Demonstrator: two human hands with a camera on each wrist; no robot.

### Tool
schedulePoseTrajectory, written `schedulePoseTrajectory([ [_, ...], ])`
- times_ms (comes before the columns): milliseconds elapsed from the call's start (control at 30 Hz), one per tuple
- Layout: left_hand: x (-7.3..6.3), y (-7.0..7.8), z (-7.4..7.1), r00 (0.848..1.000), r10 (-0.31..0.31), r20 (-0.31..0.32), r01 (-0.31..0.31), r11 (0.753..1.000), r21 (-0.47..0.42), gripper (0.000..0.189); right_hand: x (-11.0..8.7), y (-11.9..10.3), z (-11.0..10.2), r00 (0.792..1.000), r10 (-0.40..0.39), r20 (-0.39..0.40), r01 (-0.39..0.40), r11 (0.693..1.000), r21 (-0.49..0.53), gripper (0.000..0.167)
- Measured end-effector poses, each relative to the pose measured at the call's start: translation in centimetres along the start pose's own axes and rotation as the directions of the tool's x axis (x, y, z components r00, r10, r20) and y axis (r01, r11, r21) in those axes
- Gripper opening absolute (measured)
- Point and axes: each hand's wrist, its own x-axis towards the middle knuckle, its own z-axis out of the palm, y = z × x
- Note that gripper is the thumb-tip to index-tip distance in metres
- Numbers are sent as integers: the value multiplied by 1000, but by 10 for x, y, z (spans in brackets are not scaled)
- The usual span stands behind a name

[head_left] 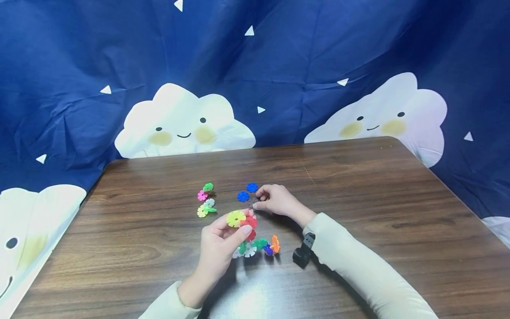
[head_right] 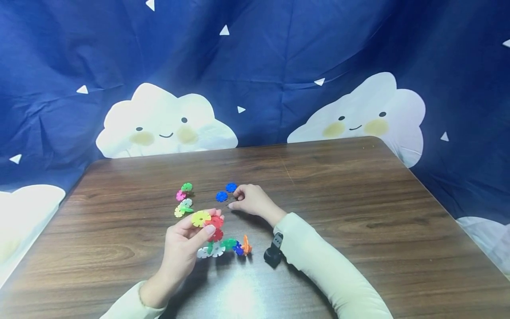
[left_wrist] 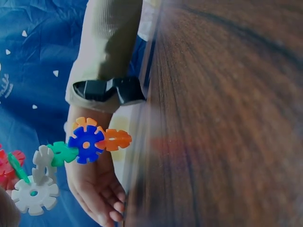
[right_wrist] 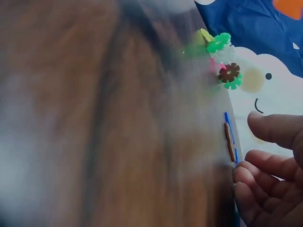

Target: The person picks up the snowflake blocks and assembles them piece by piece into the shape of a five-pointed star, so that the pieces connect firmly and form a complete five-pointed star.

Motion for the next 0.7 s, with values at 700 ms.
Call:
schedulePoseTrajectory([
  [700,-4,0,-1,1000,17,3,-17,1000,-2,30,8,-9,14,998,62,-31,-66,988,-139,23],
])
